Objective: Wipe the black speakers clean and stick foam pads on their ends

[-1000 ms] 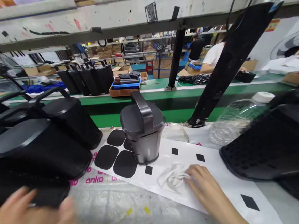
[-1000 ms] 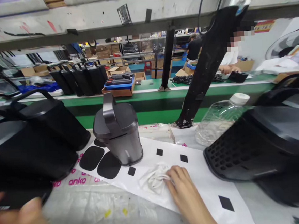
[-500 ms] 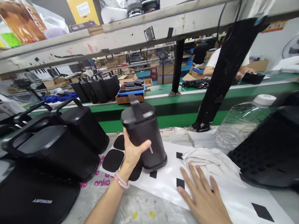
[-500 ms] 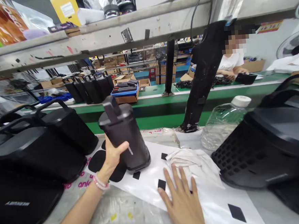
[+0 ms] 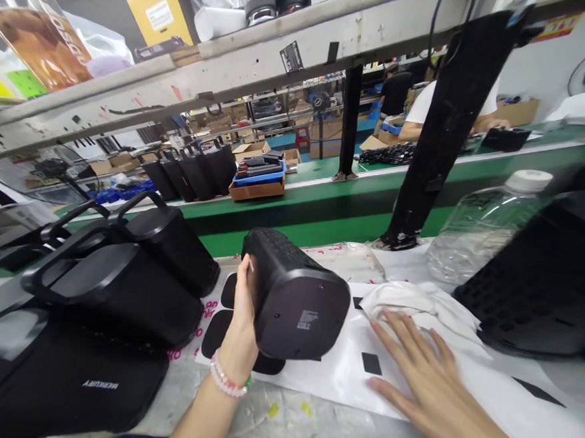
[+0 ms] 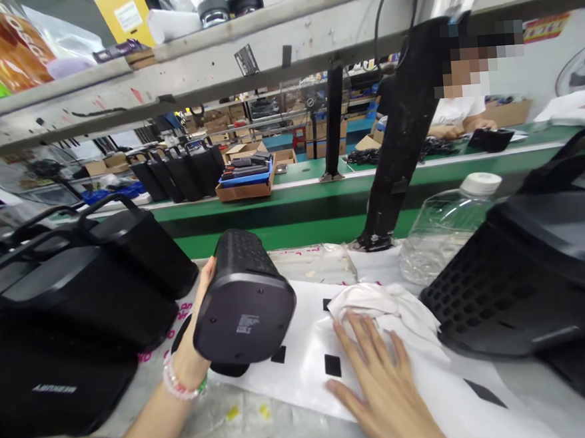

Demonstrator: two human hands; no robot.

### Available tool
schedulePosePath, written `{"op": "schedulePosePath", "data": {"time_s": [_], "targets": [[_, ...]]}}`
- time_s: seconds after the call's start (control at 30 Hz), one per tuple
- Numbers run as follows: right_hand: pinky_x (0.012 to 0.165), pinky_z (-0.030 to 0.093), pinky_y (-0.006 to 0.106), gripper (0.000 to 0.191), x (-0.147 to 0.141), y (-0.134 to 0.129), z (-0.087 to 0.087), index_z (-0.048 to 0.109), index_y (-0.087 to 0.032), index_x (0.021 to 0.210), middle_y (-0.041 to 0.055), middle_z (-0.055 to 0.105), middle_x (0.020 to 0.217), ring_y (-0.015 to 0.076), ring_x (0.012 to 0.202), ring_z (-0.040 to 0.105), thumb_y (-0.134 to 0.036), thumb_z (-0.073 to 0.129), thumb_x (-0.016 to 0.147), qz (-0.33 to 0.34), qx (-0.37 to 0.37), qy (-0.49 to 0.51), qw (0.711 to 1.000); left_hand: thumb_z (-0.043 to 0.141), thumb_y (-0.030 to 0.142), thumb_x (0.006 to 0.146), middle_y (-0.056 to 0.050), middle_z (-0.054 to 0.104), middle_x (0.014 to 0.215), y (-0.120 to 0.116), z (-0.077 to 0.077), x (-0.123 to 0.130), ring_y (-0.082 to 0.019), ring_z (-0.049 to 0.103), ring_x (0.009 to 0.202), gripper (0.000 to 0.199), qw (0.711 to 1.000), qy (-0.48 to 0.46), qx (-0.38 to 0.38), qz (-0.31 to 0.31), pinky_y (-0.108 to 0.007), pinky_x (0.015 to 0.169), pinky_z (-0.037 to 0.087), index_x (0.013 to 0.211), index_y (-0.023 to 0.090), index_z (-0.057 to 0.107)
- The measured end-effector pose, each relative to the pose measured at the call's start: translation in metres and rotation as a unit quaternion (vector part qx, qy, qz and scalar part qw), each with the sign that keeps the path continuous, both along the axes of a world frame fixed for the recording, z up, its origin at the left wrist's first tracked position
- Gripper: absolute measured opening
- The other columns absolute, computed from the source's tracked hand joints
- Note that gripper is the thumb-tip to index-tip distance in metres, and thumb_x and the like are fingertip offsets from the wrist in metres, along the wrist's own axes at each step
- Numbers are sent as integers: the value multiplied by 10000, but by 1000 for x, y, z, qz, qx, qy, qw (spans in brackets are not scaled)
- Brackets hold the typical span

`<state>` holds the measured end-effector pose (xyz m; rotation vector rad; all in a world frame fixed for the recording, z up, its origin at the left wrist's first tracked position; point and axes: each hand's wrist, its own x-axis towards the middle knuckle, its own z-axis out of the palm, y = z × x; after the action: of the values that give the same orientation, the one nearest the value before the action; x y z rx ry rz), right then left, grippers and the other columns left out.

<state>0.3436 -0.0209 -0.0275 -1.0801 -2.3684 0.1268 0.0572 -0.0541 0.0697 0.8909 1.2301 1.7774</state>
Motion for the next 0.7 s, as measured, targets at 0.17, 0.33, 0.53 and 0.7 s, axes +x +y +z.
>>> {"op": "schedulePosePath", "data": {"time_s": [0.17,0.33,0.53,0.7], "targets": [[979,528,485,764,-42,-9,68,143,-392,1546,104,313,1593,303,1352,482,-638,481,906,82,-260,357,894,444,692,866,-121,693,1246,44,7,26,-316,642,1174,709,985,-107,-91,-102,-451,1021,518,1280,143,616],[1090,443,449,553,-64,4,75,519,-329,1327,68,533,1439,275,1324,513,-443,715,823,-19,-173,436,883,394,740,865,-113,628,1356,61,-6,38,-304,545,1307,731,976,9,-138,-169,-460,1136,396,1282,188,631],[1121,410,476,347,-58,18,28,554,-290,1282,68,456,1503,272,1380,445,-327,565,937,23,-51,232,971,583,580,857,-44,344,1587,13,-21,-18,-268,167,1518,593,922,330,-175,-97,-449,1246,48,1352,254,580],[1074,435,522,320,-41,32,62,576,-276,1204,91,495,1448,317,1356,456,-447,510,942,35,-77,144,986,640,628,761,-216,227,1604,-39,-70,-63,-417,111,1499,911,808,528,-260,26,-636,1193,61,1467,99,410]]}}
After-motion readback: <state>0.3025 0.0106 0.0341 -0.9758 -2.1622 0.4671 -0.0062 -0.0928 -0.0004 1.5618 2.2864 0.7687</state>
